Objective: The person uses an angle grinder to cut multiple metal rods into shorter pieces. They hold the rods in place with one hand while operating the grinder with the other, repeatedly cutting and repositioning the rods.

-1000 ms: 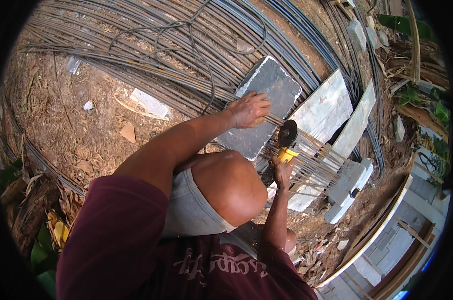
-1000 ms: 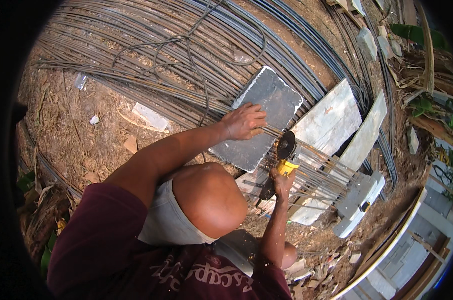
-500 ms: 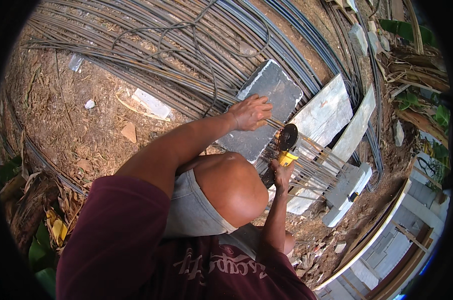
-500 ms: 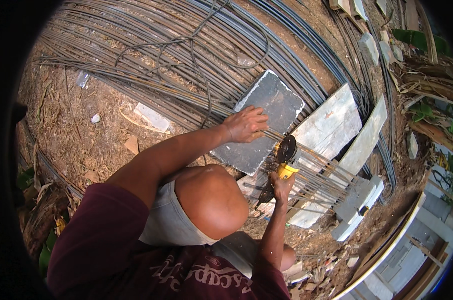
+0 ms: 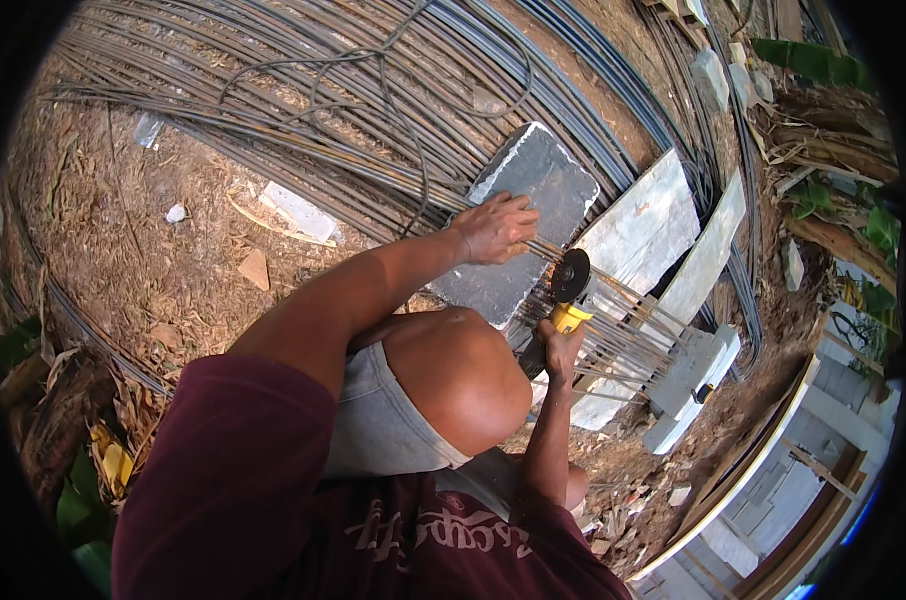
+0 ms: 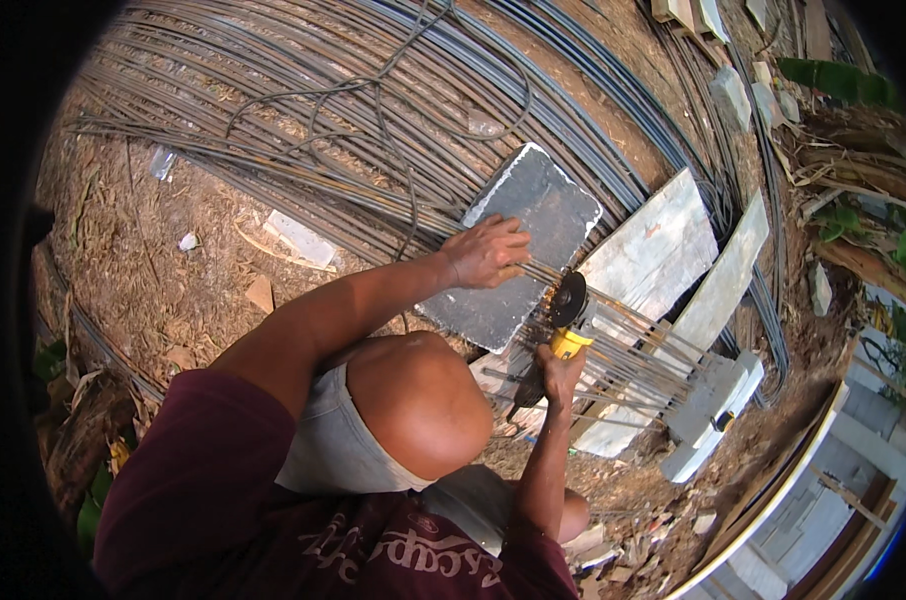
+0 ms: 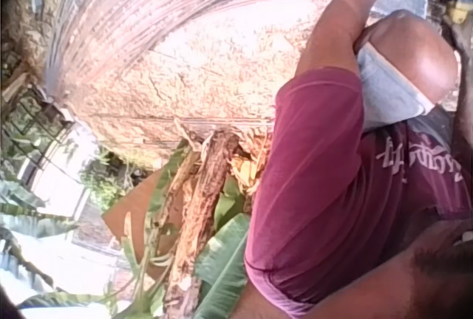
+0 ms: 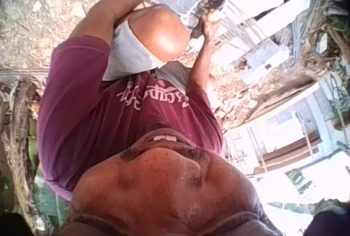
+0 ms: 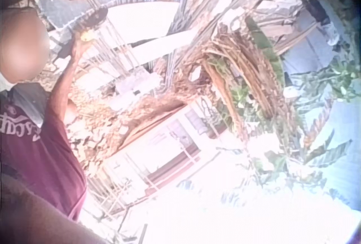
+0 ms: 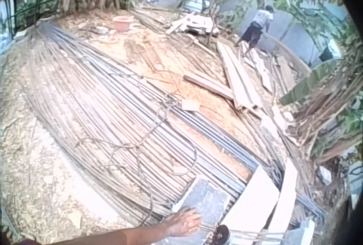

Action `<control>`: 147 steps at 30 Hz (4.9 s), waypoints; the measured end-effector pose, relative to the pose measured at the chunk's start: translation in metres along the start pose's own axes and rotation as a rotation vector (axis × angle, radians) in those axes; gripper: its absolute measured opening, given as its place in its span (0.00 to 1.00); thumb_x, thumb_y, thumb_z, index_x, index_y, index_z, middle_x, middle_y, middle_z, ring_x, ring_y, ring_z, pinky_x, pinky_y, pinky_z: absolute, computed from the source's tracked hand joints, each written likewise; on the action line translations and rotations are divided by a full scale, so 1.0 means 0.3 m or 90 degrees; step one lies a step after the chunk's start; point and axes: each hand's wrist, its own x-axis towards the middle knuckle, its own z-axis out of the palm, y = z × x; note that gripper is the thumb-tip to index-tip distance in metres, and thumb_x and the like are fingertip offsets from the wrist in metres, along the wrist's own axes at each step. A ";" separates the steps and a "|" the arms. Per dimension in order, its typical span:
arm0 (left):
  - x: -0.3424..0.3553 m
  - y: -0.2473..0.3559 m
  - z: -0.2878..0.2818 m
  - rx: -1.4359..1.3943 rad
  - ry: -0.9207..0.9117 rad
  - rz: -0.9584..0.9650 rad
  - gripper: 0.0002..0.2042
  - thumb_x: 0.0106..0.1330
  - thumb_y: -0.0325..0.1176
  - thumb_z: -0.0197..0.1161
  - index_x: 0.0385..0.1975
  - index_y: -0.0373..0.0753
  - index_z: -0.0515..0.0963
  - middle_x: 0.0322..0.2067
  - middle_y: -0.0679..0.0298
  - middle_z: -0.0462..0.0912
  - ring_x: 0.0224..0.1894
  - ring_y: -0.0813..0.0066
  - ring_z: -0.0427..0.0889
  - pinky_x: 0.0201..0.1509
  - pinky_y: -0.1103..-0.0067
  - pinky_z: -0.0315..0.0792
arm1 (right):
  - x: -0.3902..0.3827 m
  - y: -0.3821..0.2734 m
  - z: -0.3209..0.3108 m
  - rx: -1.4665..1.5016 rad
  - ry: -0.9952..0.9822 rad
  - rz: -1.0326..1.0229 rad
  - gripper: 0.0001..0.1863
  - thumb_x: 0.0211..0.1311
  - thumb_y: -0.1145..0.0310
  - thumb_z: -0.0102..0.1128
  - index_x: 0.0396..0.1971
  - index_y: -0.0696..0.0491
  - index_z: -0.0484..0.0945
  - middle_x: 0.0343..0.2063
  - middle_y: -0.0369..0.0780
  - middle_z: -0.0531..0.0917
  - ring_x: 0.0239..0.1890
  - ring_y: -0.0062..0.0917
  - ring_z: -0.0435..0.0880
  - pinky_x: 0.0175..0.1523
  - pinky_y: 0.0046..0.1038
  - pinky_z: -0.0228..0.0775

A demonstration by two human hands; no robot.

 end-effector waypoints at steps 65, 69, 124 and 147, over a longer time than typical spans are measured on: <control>-0.002 0.006 -0.011 0.025 -0.009 0.002 0.14 0.74 0.44 0.68 0.48 0.41 0.87 0.49 0.64 0.82 0.60 0.63 0.76 0.70 0.65 0.69 | 0.032 -0.030 -0.013 -0.003 -0.026 0.012 0.26 0.56 0.80 0.75 0.54 0.56 0.75 0.38 0.37 0.84 0.31 0.22 0.84 0.35 0.27 0.80; 0.000 0.006 -0.016 0.012 -0.032 -0.008 0.14 0.74 0.44 0.68 0.48 0.41 0.87 0.49 0.63 0.81 0.60 0.63 0.76 0.70 0.65 0.69 | 0.041 -0.019 -0.012 0.030 -0.018 0.002 0.26 0.57 0.81 0.75 0.54 0.56 0.75 0.39 0.38 0.85 0.32 0.23 0.85 0.36 0.29 0.80; 0.000 0.008 -0.007 0.021 -0.028 -0.013 0.13 0.73 0.44 0.68 0.46 0.42 0.87 0.51 0.64 0.81 0.61 0.64 0.75 0.71 0.64 0.68 | 0.024 -0.028 -0.010 -0.035 -0.015 -0.017 0.25 0.56 0.80 0.73 0.54 0.56 0.76 0.37 0.35 0.85 0.32 0.21 0.83 0.36 0.27 0.78; 0.000 0.000 -0.011 0.008 -0.057 -0.016 0.16 0.76 0.46 0.65 0.49 0.40 0.87 0.54 0.61 0.83 0.62 0.59 0.75 0.71 0.62 0.68 | 0.017 -0.013 -0.011 -0.010 -0.020 -0.038 0.26 0.56 0.80 0.74 0.55 0.57 0.76 0.39 0.36 0.85 0.35 0.23 0.85 0.40 0.29 0.80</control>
